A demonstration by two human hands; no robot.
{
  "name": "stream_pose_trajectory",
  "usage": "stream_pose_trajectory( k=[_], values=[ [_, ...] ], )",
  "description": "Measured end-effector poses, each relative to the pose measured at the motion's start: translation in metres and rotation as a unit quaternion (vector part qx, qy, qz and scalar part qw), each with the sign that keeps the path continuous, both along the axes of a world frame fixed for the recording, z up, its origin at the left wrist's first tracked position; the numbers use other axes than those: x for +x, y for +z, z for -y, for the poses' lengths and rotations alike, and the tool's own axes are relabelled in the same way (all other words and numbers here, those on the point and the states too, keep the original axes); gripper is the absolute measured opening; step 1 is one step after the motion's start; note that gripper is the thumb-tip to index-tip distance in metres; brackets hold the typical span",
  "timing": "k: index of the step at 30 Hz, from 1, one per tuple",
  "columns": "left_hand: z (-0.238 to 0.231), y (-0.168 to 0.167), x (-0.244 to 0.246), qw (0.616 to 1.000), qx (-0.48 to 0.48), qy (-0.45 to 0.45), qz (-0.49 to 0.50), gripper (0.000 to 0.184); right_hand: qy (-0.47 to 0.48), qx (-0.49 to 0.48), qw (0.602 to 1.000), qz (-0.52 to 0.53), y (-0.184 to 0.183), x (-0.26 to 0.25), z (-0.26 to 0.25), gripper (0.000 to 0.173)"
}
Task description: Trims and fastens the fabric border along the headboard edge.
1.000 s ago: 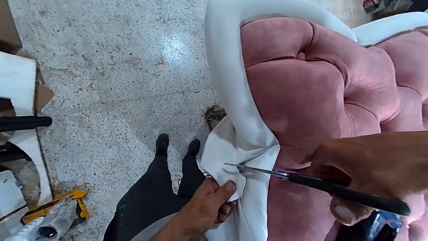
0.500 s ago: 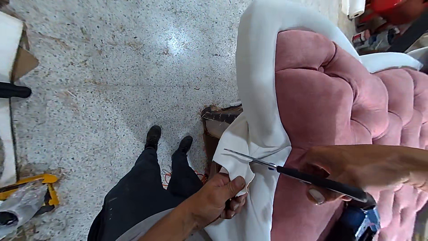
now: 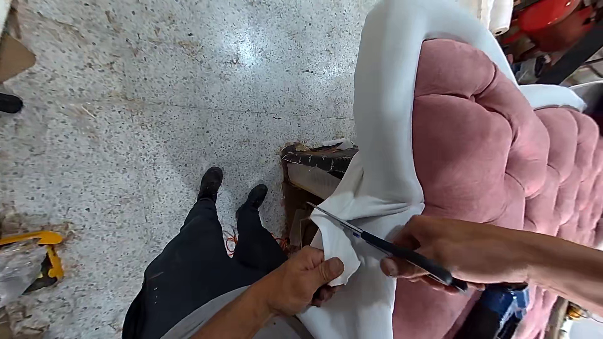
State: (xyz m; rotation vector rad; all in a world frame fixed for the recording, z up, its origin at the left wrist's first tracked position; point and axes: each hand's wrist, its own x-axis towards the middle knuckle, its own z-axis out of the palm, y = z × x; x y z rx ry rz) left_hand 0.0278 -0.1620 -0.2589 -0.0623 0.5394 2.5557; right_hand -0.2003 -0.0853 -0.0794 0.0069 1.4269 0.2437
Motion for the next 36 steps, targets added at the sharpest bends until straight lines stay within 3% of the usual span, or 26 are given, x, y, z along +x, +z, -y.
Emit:
stream_pose_trajectory(
  k=[8, 11, 13, 15, 17, 19, 22, 25, 26, 27, 28, 30, 31, 33, 36],
  values=[
    [0.031, -0.012, 0.038, 0.994, -0.099, -0.011, -0.047, 0.034, -0.013, 0.055, 0.998, -0.020, -0.012, 0.024, 0.033, 0.047],
    [0.044, -0.010, 0.054, 0.964, -0.224, -0.041, -0.137, 0.043, -0.005, 0.003, 0.999, -0.039, -0.028, 0.049, 0.045, 0.046],
    [0.054, -0.015, 0.078, 0.913, -0.336, -0.095, -0.209, 0.047, 0.021, -0.084, 0.996, -0.021, -0.035, 0.065, 0.049, 0.044],
    [0.076, -0.028, 0.104, 0.847, -0.483, -0.156, -0.161, 0.050, 0.030, -0.219, 0.975, -0.035, -0.022, 0.077, 0.042, 0.039],
    [0.108, -0.040, 0.095, 0.756, -0.613, -0.221, -0.066, 0.061, -0.013, -0.356, 0.917, -0.177, 0.005, 0.085, 0.006, 0.040],
    [0.122, -0.047, 0.066, 0.698, -0.685, -0.198, -0.060, 0.069, -0.084, -0.386, 0.845, -0.360, 0.034, 0.084, -0.051, 0.047],
    [0.134, -0.059, -0.004, 0.634, -0.697, -0.321, -0.099, 0.068, -0.067, -0.205, 0.765, -0.607, 0.075, 0.064, -0.142, 0.043],
    [0.147, -0.078, -0.058, 0.495, -0.721, -0.464, -0.139, 0.057, -0.061, 0.010, 0.727, -0.684, 0.088, 0.032, -0.220, 0.039],
    [0.151, -0.074, -0.074, 0.470, -0.738, -0.465, -0.141, 0.067, -0.074, 0.052, 0.728, -0.680, 0.087, 0.020, -0.241, 0.045],
    [0.154, -0.064, -0.090, 0.491, -0.750, -0.422, -0.135, 0.078, -0.089, 0.071, 0.728, -0.677, 0.084, 0.010, -0.260, 0.049],
    [0.153, -0.054, -0.105, 0.557, -0.745, -0.346, -0.121, 0.080, -0.109, 0.068, 0.728, -0.674, 0.081, 0.003, -0.274, 0.052],
    [0.129, -0.033, -0.130, 0.782, -0.598, -0.175, -0.023, 0.058, -0.150, 0.024, 0.721, -0.676, 0.078, -0.006, -0.285, 0.058],
    [0.112, -0.021, -0.137, 0.862, -0.487, -0.135, 0.042, 0.049, -0.136, 0.000, 0.705, -0.696, 0.076, -0.004, -0.286, 0.059],
    [0.084, -0.001, -0.149, 0.935, -0.317, -0.110, 0.117, 0.044, -0.101, -0.066, 0.626, -0.770, 0.075, 0.016, -0.265, 0.057],
    [0.078, -0.006, -0.151, 0.965, -0.198, -0.090, 0.146, 0.038, -0.172, -0.201, 0.520, -0.812, 0.061, 0.096, -0.170, 0.054]
  ],
)
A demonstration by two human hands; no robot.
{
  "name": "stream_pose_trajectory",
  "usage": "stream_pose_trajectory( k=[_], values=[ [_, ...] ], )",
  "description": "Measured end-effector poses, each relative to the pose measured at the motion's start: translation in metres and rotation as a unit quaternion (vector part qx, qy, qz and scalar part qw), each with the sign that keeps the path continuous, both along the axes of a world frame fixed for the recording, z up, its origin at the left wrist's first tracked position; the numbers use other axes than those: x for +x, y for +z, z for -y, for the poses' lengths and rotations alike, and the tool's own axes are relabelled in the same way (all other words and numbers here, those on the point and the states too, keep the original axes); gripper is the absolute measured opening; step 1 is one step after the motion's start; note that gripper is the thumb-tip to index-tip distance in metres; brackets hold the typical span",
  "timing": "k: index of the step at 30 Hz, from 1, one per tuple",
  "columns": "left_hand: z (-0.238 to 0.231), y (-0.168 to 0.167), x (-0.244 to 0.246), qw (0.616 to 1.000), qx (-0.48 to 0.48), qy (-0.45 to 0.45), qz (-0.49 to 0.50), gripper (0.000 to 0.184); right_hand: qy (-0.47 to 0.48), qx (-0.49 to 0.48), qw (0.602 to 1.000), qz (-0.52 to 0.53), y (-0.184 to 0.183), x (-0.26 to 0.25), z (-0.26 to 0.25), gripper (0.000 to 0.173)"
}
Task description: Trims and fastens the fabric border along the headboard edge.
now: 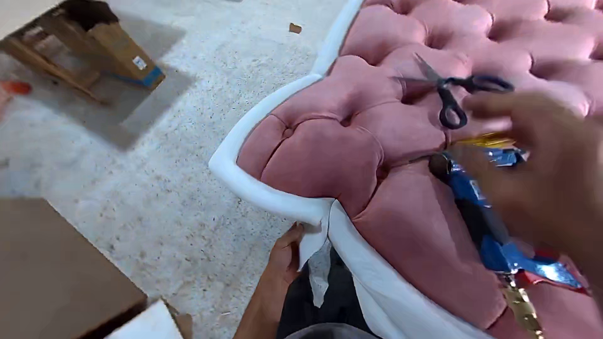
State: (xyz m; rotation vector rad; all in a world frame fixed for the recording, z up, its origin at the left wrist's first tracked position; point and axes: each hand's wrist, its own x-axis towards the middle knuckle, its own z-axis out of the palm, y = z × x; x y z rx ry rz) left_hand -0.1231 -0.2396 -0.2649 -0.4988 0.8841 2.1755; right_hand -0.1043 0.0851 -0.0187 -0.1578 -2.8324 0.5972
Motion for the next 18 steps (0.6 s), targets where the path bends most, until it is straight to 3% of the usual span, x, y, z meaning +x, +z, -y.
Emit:
stream_pose_trajectory(
  k=[3, 6, 9, 13, 16, 18],
  values=[
    [0.015, -0.005, -0.004, 0.998, 0.058, -0.014, 0.027, 0.037, 0.056, -0.268, 0.962, -0.004, -0.047, 0.086, 0.123, 0.035],
    [0.023, -0.013, -0.013, 0.992, 0.091, -0.085, 0.026, 0.038, -0.001, -0.444, 0.896, 0.024, -0.095, 0.111, 0.215, 0.036],
    [0.039, -0.022, -0.020, 0.987, 0.088, -0.138, 0.002, 0.024, -0.127, -0.497, 0.858, -0.024, -0.126, 0.092, 0.271, 0.053],
    [0.056, -0.042, -0.037, 0.942, 0.197, -0.266, -0.045, 0.031, -0.275, -0.507, 0.806, -0.134, -0.163, 0.048, 0.321, 0.070],
    [0.049, -0.045, -0.038, 0.918, 0.272, -0.284, -0.044, 0.028, -0.368, -0.494, 0.769, -0.172, -0.170, 0.027, 0.329, 0.069],
    [0.048, -0.042, -0.033, 0.930, 0.242, -0.273, -0.040, 0.025, -0.410, -0.496, 0.743, -0.185, -0.174, 0.017, 0.328, 0.063]
  ],
)
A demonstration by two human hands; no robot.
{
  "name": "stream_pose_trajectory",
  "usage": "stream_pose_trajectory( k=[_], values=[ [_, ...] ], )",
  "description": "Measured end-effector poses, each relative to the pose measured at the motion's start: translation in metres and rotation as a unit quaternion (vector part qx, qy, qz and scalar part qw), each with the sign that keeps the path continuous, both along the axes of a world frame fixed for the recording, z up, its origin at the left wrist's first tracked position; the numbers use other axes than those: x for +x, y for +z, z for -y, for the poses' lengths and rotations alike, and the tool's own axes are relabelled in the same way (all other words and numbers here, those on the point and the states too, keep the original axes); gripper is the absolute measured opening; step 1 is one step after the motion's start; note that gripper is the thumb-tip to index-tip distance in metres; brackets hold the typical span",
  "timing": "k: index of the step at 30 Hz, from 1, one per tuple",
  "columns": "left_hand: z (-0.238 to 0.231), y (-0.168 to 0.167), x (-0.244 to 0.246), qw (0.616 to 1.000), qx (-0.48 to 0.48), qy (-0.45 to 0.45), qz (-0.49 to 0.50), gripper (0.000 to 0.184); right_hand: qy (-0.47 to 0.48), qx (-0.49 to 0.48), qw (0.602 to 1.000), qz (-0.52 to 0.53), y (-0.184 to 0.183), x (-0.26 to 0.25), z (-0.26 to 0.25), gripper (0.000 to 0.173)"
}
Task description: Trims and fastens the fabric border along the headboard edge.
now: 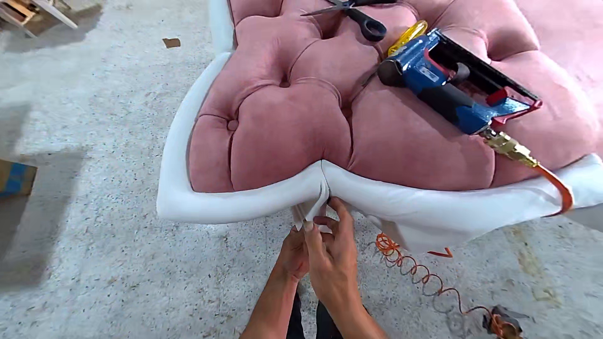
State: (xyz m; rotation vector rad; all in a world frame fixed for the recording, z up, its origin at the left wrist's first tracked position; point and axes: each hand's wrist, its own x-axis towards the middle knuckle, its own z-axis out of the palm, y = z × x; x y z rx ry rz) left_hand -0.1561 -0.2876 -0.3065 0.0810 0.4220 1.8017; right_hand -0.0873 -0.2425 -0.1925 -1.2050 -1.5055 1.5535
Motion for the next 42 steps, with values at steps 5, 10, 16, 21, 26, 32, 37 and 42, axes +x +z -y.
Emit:
stream_pose_trajectory(
  k=[5, 10, 16, 21, 26, 32, 37, 42],
  values=[
    [0.009, 0.003, -0.002, 1.000, 0.003, -0.013, 0.002, 0.021, -0.070, -0.045, 0.996, -0.006, -0.008, -0.026, -0.008, 0.036],
    [0.011, 0.010, 0.002, 0.997, -0.058, 0.008, -0.039, 0.022, -0.056, -0.061, 0.991, -0.102, -0.031, -0.019, -0.023, 0.015],
    [-0.003, 0.019, 0.002, 0.929, -0.293, 0.011, -0.224, 0.014, -0.033, -0.080, 0.991, -0.100, -0.060, -0.009, -0.038, 0.018],
    [0.024, 0.113, -0.047, 0.409, -0.335, -0.007, -0.849, 0.031, -0.047, 0.078, 0.995, -0.037, -0.069, -0.006, -0.030, 0.026],
    [-0.042, 0.163, -0.095, 0.149, 0.023, 0.004, -0.989, 0.027, -0.078, 0.204, 0.976, 0.003, -0.064, -0.010, -0.015, 0.020],
    [-0.082, 0.182, -0.122, 0.015, 0.213, -0.088, -0.973, 0.030, -0.118, 0.269, 0.956, 0.011, -0.064, -0.024, -0.006, 0.021],
    [-0.097, 0.189, -0.109, -0.021, 0.215, -0.171, -0.961, 0.021, -0.131, 0.244, 0.961, -0.017, -0.068, -0.027, -0.004, 0.020],
    [-0.107, 0.184, -0.092, -0.004, 0.205, -0.201, -0.958, 0.008, -0.121, 0.107, 0.983, -0.089, -0.089, -0.031, -0.013, 0.023]
  ],
)
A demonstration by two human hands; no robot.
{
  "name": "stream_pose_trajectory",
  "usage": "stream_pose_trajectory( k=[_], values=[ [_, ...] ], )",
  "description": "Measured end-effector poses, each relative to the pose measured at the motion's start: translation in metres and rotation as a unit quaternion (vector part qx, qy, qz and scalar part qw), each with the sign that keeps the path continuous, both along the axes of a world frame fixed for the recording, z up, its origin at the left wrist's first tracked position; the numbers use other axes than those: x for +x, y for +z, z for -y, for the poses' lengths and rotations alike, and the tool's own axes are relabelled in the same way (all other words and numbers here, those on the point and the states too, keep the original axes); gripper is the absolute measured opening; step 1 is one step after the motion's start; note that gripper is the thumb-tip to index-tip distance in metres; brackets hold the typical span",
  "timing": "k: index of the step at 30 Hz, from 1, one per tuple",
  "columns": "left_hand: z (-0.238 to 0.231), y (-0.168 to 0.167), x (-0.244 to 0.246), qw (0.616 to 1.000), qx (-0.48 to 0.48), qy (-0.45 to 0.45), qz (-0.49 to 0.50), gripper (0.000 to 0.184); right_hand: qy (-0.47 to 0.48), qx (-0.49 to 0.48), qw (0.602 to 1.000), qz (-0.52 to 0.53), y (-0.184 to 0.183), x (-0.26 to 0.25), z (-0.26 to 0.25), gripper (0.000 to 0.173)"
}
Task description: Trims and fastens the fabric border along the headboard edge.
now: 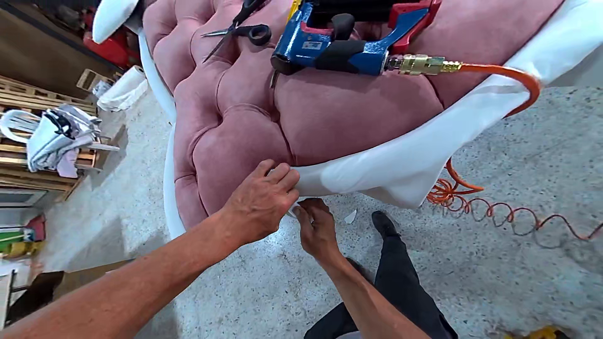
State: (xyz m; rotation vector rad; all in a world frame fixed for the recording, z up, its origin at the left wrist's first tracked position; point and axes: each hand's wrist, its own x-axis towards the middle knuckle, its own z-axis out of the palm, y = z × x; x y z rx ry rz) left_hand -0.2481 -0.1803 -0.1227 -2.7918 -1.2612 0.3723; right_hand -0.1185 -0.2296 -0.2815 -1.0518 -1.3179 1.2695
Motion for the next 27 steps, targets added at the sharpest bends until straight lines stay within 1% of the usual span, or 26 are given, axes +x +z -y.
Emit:
stream_pose_trajectory(
  k=[1, 2, 3, 4, 5, 7, 10, 13, 14, 16, 18, 19, 20, 21, 23, 24, 27],
  values=[
    [0.005, -0.004, -0.006, 0.998, 0.025, 0.024, 0.058, 0.012, 0.000, 0.008, 1.000, 0.006, -0.007, -0.003, -0.003, 0.024],
    [0.013, -0.004, -0.011, 0.987, 0.054, 0.070, 0.131, 0.017, -0.001, 0.024, 1.000, 0.018, -0.014, -0.007, -0.006, 0.025],
    [0.018, -0.002, -0.014, 0.969, 0.089, 0.126, 0.192, 0.021, -0.004, 0.037, 0.999, 0.029, -0.020, -0.009, -0.010, 0.026],
    [0.023, 0.002, -0.016, 0.950, 0.122, 0.173, 0.229, 0.023, -0.004, 0.038, 0.999, 0.038, -0.024, -0.010, -0.012, 0.026],
    [0.029, 0.003, -0.017, 0.938, 0.145, 0.207, 0.238, 0.026, -0.007, 0.036, 0.998, 0.048, -0.027, -0.011, -0.013, 0.025],
    [0.042, -0.003, -0.018, 0.936, 0.152, 0.246, 0.203, 0.032, -0.011, 0.025, 0.997, 0.070, -0.029, -0.010, -0.012, 0.026],
    [0.043, -0.019, -0.008, 0.947, 0.157, 0.236, 0.153, 0.038, -0.003, -0.009, 0.997, 0.072, -0.025, -0.007, -0.017, 0.028],
    [0.037, -0.032, -0.002, 0.951, 0.167, 0.208, 0.154, 0.033, 0.053, -0.065, 0.995, 0.049, -0.017, 0.003, -0.021, 0.025],
    [0.036, -0.035, -0.002, 0.951, 0.168, 0.207, 0.159, 0.032, 0.040, -0.086, 0.994, 0.059, -0.014, 0.007, -0.019, 0.024],
    [0.035, -0.037, -0.002, 0.949, 0.174, 0.205, 0.166, 0.031, -0.021, -0.102, 0.989, 0.109, -0.006, 0.019, -0.007, 0.028],
    [0.033, -0.041, -0.004, 0.948, 0.186, 0.192, 0.174, 0.030, -0.063, -0.074, 0.984, 0.151, 0.001, 0.026, 0.009, 0.033],
    [0.032, -0.042, -0.005, 0.947, 0.189, 0.186, 0.184, 0.030, -0.068, -0.057, 0.985, 0.148, 0.004, 0.024, 0.015, 0.034],
    [0.031, -0.043, -0.007, 0.943, 0.187, 0.184, 0.204, 0.031, -0.066, -0.054, 0.988, 0.126, 0.007, 0.019, 0.020, 0.034],
    [0.031, -0.041, -0.011, 0.937, 0.176, 0.188, 0.238, 0.031, -0.061, -0.071, 0.991, 0.091, 0.009, 0.013, 0.024, 0.035],
    [0.035, -0.032, -0.017, 0.916, 0.146, 0.215, 0.306, 0.028, -0.073, -0.121, 0.990, 0.015, 0.010, -0.003, 0.022, 0.042],
    [0.040, -0.028, -0.020, 0.908, 0.141, 0.227, 0.324, 0.027, -0.081, -0.140, 0.987, -0.007, 0.009, -0.009, 0.019, 0.044],
    [0.067, -0.028, -0.022, 0.903, 0.157, 0.248, 0.314, 0.028, -0.087, -0.159, 0.982, -0.046, 0.003, -0.018, 0.015, 0.043]
  ],
)
